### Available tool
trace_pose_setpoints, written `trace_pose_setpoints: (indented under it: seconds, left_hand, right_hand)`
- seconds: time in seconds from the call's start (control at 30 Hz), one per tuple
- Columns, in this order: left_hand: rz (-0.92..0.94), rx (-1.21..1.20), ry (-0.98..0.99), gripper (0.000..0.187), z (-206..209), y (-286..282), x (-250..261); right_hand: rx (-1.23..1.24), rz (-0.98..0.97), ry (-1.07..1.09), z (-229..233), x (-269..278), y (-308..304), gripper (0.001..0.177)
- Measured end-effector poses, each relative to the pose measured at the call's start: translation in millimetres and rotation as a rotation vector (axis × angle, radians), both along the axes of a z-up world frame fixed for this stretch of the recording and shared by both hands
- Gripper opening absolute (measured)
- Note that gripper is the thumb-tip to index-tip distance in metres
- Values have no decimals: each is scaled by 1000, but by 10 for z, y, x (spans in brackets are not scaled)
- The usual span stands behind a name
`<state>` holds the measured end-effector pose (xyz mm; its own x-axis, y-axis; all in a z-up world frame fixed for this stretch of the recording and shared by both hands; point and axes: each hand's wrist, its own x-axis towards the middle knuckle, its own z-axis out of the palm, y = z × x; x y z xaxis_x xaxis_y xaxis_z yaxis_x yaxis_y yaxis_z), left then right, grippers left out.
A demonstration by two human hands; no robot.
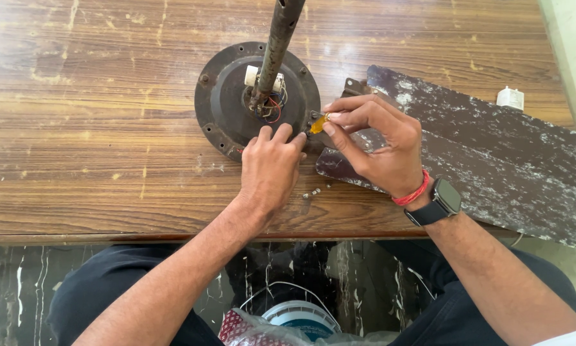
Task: The person attaches fan blades to the motor housing of an electric fan using a screwdriver. They align each blade, insert screws, and tighten them to secure the blades to the central hub.
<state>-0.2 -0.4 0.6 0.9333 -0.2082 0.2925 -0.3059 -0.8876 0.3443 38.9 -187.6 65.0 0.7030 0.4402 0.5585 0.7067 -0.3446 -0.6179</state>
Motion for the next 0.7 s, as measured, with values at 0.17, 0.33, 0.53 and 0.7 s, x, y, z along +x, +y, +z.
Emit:
trace_pose_setpoints:
  seconds: [0.17, 0.33, 0.53, 0.7]
  left_hand:
    - [-4, -6, -4, 34, -1, 4, -2]
    - [2, 0, 12, 33, -5, 1, 0]
    - [0, -1, 6, 32, -6, 0, 2]
    - [4, -7, -4, 33, -11, -3, 7]
  right_hand:
    - [4, -9, -6, 0, -5, -5, 15]
    - [3, 2, -19, -10, -1, -11, 13]
    - [4, -8, -6, -13, -2, 0, 15]
    - [1, 9, -15, -8, 8, -4, 15]
